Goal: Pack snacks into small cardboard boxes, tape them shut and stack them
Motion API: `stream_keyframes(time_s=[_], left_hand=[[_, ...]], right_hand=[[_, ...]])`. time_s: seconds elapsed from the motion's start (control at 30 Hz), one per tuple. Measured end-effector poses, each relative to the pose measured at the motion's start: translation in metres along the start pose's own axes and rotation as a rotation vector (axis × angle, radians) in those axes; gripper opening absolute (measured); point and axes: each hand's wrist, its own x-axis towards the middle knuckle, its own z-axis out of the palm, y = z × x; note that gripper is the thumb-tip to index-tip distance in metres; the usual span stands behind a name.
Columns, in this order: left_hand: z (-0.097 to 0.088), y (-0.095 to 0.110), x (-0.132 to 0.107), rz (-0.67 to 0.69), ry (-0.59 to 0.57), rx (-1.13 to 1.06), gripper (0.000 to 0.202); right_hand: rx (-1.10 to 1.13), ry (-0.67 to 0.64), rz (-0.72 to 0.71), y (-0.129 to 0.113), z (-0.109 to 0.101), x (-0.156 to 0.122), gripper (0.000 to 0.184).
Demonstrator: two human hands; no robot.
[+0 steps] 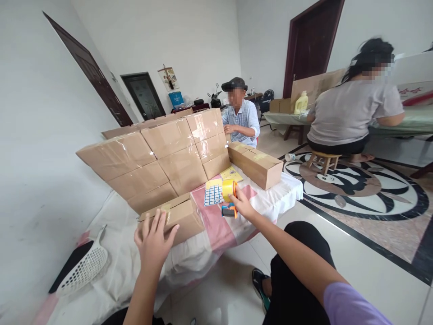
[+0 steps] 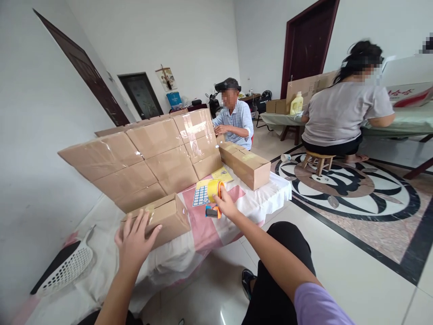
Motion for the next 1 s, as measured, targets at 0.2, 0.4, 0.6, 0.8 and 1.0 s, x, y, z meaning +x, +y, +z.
stream_keyframes(time_s=[0.2,0.4,0.6,0.8,1.0], left_hand=[[-0.005,0.065,-0.017,0.117,-0.043,-0.319,0.036],[0.012,0.112,-0.022,-0.202,-0.359,-0.972,0.034],[0.009,0.124,-0.016,-0.438,-0.393,-1.284,0.03],[-0.003,0.137,-0.01,-0.639,-0.439,-1.367,0.035],[-0.006,0.147,-0.017,-0.654,-0.711,-1.344,0.046]], right_hand=[[0.103,-0.127,-0.024,-0.03,0.034,-0.031,0.03],[0.142,-0.198,-0.031,-0.036,0.054,-0.051,0.032],[0.001,-0.081,-0.052,-0.024,0.058,-0.048,0.042],[-0.13,-0.008,-0.16,-0.014,0.061,-0.029,0.046],[-0.078,0.234,-0.135,-0.015,0.044,0.002,0.048]])
